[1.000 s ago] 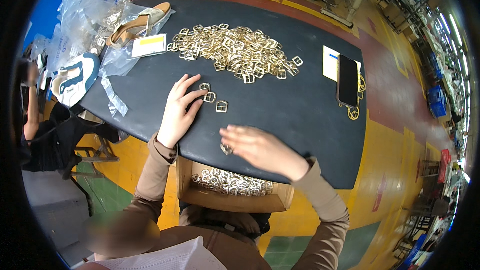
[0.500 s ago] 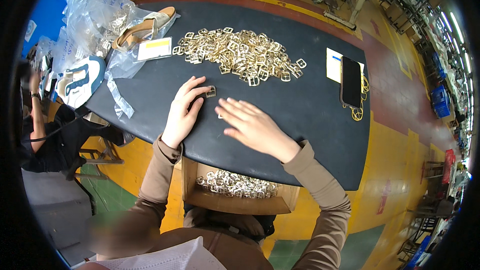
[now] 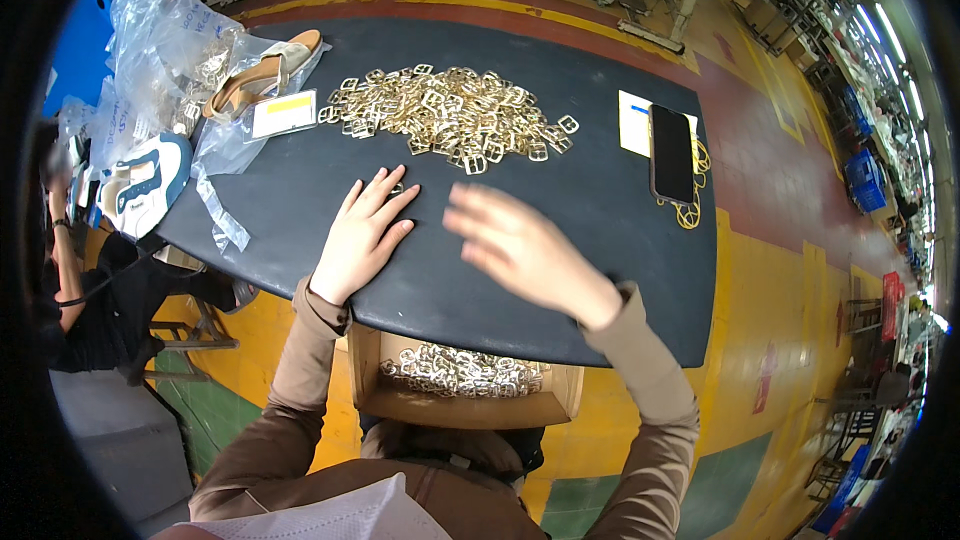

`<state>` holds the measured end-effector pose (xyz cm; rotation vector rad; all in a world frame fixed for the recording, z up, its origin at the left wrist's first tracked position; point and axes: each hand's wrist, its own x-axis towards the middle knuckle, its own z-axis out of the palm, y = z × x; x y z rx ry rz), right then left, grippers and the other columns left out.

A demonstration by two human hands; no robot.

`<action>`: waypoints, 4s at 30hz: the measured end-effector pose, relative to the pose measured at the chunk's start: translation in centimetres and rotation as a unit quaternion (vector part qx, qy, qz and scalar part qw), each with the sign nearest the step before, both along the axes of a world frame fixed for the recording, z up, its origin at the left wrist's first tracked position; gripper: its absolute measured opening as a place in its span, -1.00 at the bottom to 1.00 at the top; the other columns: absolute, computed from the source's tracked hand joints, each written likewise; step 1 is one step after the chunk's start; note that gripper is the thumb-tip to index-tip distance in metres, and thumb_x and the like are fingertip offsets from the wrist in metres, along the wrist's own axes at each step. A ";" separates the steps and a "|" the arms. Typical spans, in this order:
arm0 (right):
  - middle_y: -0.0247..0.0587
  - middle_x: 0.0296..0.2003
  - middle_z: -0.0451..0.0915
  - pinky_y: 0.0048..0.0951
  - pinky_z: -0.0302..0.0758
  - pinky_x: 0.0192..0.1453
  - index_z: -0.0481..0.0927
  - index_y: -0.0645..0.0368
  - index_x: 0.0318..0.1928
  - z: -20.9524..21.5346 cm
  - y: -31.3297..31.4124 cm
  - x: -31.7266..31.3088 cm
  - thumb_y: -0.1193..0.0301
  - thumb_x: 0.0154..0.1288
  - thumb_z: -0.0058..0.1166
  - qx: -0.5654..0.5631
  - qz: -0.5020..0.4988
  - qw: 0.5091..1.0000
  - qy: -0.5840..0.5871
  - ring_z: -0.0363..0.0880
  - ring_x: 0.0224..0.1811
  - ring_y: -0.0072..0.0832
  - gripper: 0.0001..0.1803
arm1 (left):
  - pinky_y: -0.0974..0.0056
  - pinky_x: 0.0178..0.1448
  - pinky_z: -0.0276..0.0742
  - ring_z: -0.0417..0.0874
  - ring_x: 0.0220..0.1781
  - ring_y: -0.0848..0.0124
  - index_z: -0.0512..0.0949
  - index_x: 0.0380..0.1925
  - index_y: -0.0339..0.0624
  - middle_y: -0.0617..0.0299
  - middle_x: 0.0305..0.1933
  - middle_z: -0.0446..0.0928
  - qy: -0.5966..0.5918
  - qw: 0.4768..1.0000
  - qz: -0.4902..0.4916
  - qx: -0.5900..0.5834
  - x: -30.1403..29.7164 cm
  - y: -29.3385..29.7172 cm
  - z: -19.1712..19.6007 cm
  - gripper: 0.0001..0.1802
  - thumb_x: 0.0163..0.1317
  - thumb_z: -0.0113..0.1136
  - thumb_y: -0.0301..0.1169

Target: The person repeatedly picks up small metal buckles from a pile on the table and places them into a cardboard box. The hands move individual buckles one at a time from the table surface into the box below.

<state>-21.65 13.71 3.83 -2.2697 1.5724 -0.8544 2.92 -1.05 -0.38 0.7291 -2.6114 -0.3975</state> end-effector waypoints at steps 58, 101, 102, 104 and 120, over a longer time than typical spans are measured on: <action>0.03 0.53 0.38 -0.02 0.29 0.65 0.53 0.03 0.45 -2.1 4.2 -0.7 0.20 0.57 0.16 0.050 -0.169 0.980 0.090 0.33 0.60 -0.02 -0.47 | -0.09 0.70 0.16 0.32 0.66 0.09 0.58 0.36 0.00 0.13 0.60 0.39 0.008 1.000 0.005 0.013 0.1 0.3 0.4 -0.54 0.50 0.24 -0.23; -0.10 0.32 0.58 -0.12 0.43 0.55 0.62 0.27 0.28 -1.6 10.0 8.3 0.31 0.52 0.22 0.133 0.109 0.985 -0.031 0.39 0.54 -0.11 -0.56 | -0.20 0.73 0.02 0.21 0.70 0.01 0.51 0.43 -0.04 0.08 0.64 0.29 0.048 0.989 -0.142 0.003 -7.5 -5.4 0.3 -0.49 0.50 0.22 -0.34; -0.13 0.28 0.61 -0.12 0.44 0.54 0.64 0.25 0.27 -1.5 10.3 8.5 0.30 0.52 0.22 0.124 0.109 0.986 -0.026 0.45 0.49 -0.17 -0.57 | -0.22 0.74 0.00 0.20 0.70 0.01 0.50 0.44 -0.02 0.10 0.66 0.28 0.043 0.985 -0.163 0.023 -7.0 -5.4 0.3 -0.49 0.51 0.20 -0.34; -0.15 0.26 0.63 -0.15 0.46 0.51 0.67 0.23 0.22 -1.1 10.6 8.9 0.31 0.50 0.23 0.149 0.145 0.978 -0.018 0.47 0.46 -0.22 -0.61 | -0.19 0.75 -0.02 0.16 0.73 0.05 0.52 0.42 -0.03 0.17 0.66 0.29 0.017 0.984 -0.177 0.018 -6.0 -5.1 0.2 -0.51 0.53 0.18 -0.34; -0.09 0.42 0.52 -0.11 0.35 0.60 0.60 0.09 0.38 -2.2 -2.0 2.8 0.35 0.53 0.19 -0.001 -0.053 0.996 0.065 0.39 0.54 -0.07 -0.54 | -0.09 0.64 0.25 0.48 0.53 0.11 0.73 0.01 -0.10 0.17 0.36 0.60 0.067 0.987 -0.137 0.047 -3.5 -5.2 0.3 -0.77 0.39 0.25 -0.50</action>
